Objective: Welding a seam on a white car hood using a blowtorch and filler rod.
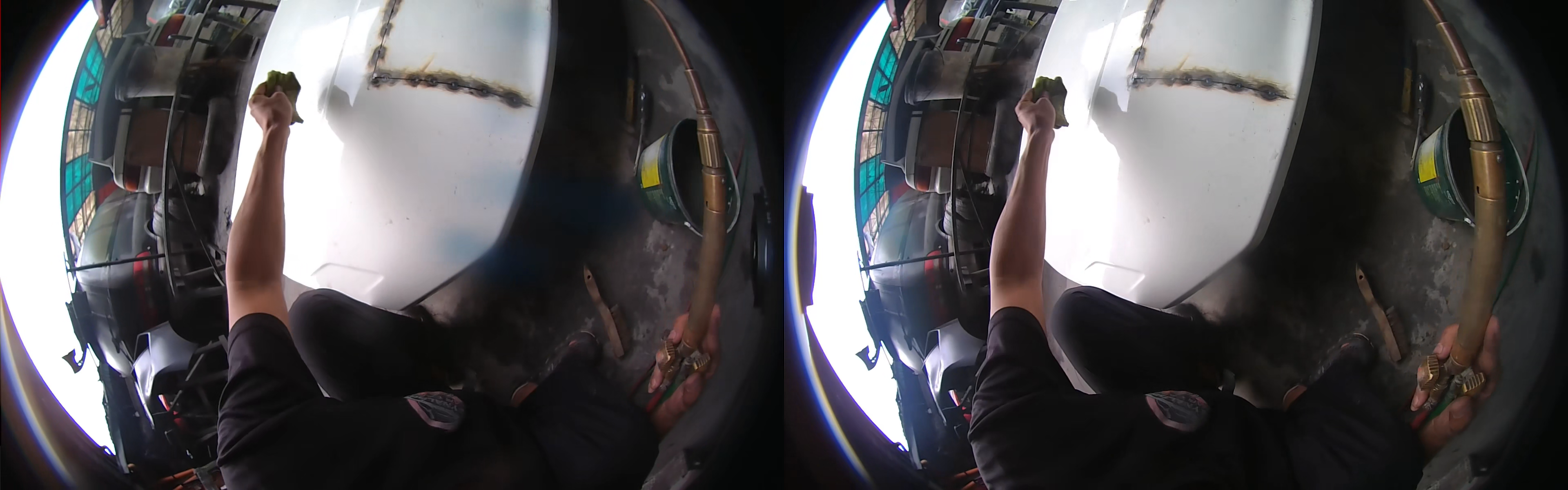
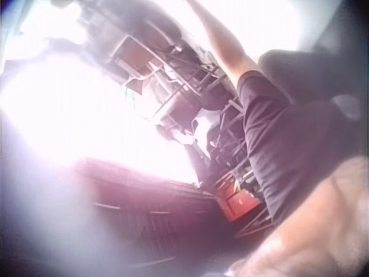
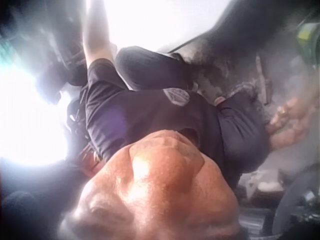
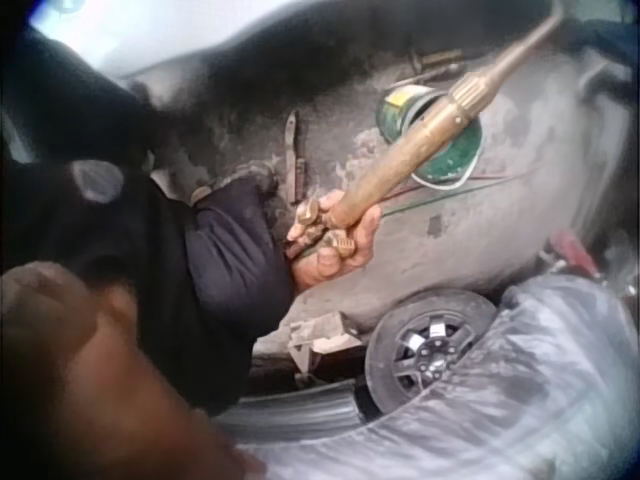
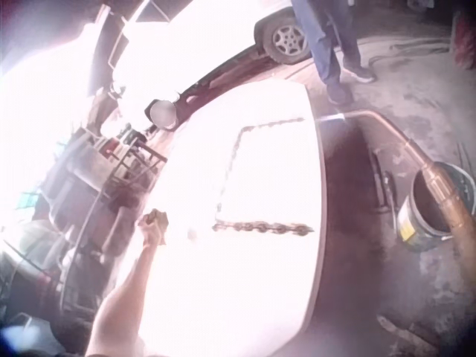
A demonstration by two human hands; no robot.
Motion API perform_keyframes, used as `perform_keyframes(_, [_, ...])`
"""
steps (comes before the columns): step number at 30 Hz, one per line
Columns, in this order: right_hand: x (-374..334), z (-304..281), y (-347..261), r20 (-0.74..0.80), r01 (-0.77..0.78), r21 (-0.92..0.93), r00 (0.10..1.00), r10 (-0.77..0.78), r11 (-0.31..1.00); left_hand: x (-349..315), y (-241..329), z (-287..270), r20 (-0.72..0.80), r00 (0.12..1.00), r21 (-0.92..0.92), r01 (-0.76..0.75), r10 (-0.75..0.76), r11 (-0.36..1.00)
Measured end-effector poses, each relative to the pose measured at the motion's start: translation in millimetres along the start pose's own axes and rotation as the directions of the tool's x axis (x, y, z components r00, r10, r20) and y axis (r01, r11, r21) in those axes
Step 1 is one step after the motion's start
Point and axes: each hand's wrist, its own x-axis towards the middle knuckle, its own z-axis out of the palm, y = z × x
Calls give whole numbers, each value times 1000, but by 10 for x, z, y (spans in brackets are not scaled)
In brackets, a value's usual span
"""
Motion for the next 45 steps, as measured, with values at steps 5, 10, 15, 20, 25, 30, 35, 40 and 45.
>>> perform_keyframes(5, [30, 147, -54, -109, 1, -57, 994, -7, 998, -207, 148, -167, 64, 991, -142, -107, 117, 984])
perform_keyframes(10, [103, 272, -31, -98, -31, -142, 995, 17, 989, -467, 452, -136, 57, 966, -141, -242, 252, 960])
perform_keyframes(15, [157, 394, -40, -104, -26, -146, 994, 10, 989, -908, 753, 514, 424, 906, -15, 12, -4, 1000])
perform_keyframes(20, [186, 390, -66, -68, -20, -147, 998, 10, 989, -1782, 962, 916, 389, 473, -247, -773, 791, 584])
perform_keyframes(25, [188, 427, -59, -70, -27, -175, 997, 15, 984, -692, 555, 473, 473, 849, 348, -426, 236, 835])
perform_keyframes(30, [85, 308, -75, -95, -14, -149, 995, 0, 989, -285, 55, -3, 113, 992, -145, 80, -63, 986])
perform_keyframes(35, [191, 407, -74, -86, 4, -157, 996, -18, 988, -596, 77, -247, 169, 980, -113, -87, 105, 990])
perform_keyframes(40, [198, 457, -129, -66, -23, -193, 998, 10, 981, -801, 105, -245, 207, 957, -135, -177, 202, 975])
perform_keyframes(45, [220, 579, -116, -177, -45, -255, 984, 0, 966, -814, 218, -166, 194, 949, -124, -228, 249, 966])
